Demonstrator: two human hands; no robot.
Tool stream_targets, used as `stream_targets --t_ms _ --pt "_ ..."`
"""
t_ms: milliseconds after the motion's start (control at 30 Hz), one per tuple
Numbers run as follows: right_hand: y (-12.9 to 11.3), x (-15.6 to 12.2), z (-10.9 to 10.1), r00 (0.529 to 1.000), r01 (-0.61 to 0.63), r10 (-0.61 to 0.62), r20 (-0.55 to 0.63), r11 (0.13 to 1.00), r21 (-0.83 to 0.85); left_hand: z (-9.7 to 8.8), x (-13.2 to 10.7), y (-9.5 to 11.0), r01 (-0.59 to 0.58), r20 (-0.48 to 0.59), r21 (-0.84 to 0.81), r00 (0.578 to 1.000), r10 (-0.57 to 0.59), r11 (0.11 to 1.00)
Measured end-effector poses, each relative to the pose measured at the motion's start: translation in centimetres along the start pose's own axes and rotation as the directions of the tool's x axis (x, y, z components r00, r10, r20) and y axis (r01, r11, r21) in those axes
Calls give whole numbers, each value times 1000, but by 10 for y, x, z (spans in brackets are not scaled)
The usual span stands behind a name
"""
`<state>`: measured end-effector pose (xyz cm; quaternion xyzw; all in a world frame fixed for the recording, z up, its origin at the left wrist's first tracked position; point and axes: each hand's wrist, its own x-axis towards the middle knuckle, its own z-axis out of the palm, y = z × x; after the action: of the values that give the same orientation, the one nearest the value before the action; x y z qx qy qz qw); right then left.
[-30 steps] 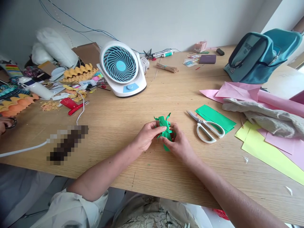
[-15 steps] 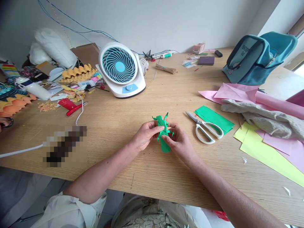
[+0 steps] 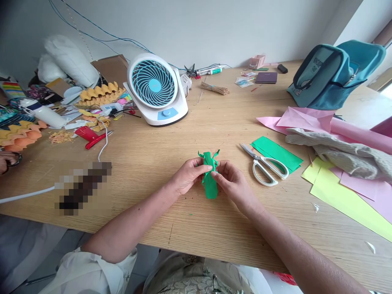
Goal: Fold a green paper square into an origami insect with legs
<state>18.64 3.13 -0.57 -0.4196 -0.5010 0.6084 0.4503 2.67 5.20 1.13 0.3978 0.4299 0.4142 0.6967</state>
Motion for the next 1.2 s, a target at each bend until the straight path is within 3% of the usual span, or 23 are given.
stream_targets --t_ms 133,267,467,1000,1200 --pt "0 2 -2 997 -81 81 -1 993 85 -2 2 -3 37 34 -35 999 -36 999" --pt "0 3 -2 997 -75 77 -17 992 100 -7 3 -4 128 108 -51 987 -122 990" --pt "-2 3 -1 995 -72 78 -60 993 98 -11 4 -1 91 199 -36 977 -82 995" --pt "1 1 -10 997 -75 73 24 990 123 -12 5 -7 66 180 14 981 -68 998" --pt "0 0 -9 995 -78 74 70 995 57 -8 4 -3 -38 42 44 998 37 998"
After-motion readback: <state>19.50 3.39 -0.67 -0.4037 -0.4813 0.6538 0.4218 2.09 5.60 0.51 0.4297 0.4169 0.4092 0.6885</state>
